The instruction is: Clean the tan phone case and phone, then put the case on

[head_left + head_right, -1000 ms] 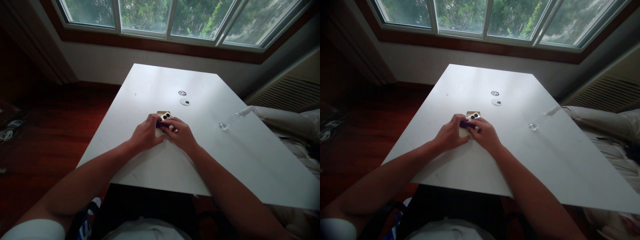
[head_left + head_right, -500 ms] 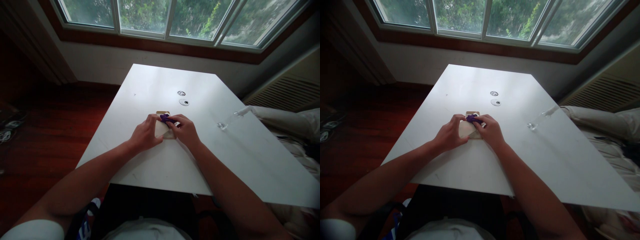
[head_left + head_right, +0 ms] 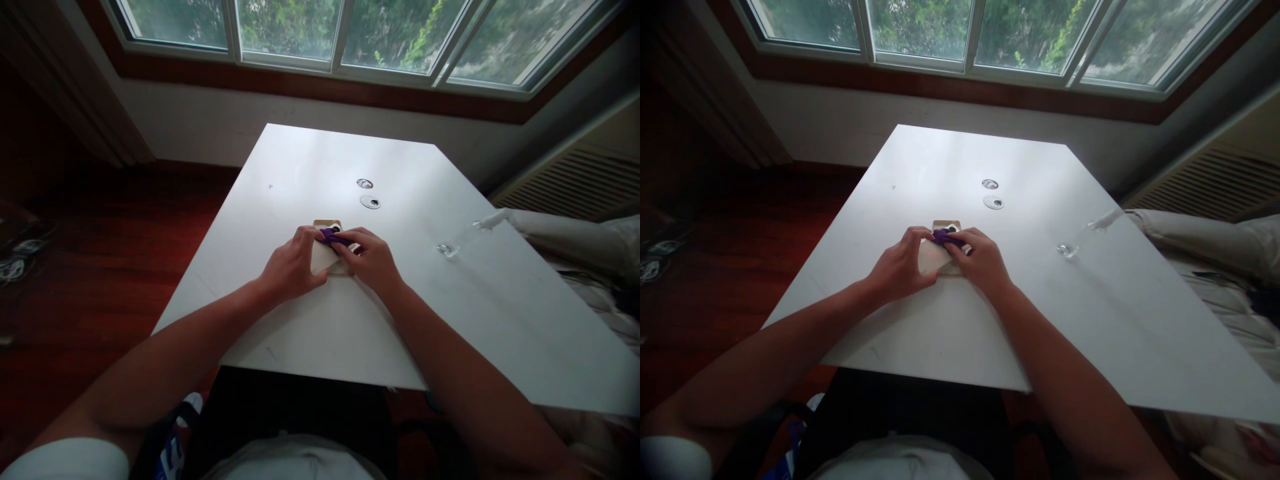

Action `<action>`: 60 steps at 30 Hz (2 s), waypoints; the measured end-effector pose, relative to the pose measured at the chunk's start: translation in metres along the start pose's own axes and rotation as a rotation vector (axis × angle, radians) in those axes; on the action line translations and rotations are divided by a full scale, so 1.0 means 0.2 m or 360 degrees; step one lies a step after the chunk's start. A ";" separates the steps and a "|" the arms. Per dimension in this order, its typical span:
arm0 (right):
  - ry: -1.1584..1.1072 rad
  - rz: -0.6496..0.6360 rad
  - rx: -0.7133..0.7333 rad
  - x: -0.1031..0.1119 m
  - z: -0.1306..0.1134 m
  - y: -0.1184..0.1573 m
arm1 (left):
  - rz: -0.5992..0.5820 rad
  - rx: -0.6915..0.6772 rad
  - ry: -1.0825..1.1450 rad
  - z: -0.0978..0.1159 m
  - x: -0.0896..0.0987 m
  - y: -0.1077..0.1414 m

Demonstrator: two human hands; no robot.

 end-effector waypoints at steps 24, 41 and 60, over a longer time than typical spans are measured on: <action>0.0032 0.0038 0.0027 -0.01 -0.06 0.01 | 0.0013 -0.0021 0.0032 0.00 0.03 0.00; 0.0058 0.0033 0.0044 0.00 -0.07 0.01 | 0.0033 -0.0033 0.0035 0.01 0.03 0.00; 0.0106 0.0056 0.0031 0.03 -0.04 -0.01 | 0.0033 -0.0018 0.0013 0.01 0.03 0.00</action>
Point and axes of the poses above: each hand's wrist, its own y-axis away from the middle knuckle, its own x-axis out of the back of the hand, z = x × y, the point moved 8 cm from there along -y, towards the middle knuckle, and after that the axes turned 8 degrees about y, right-handed, at the moved point
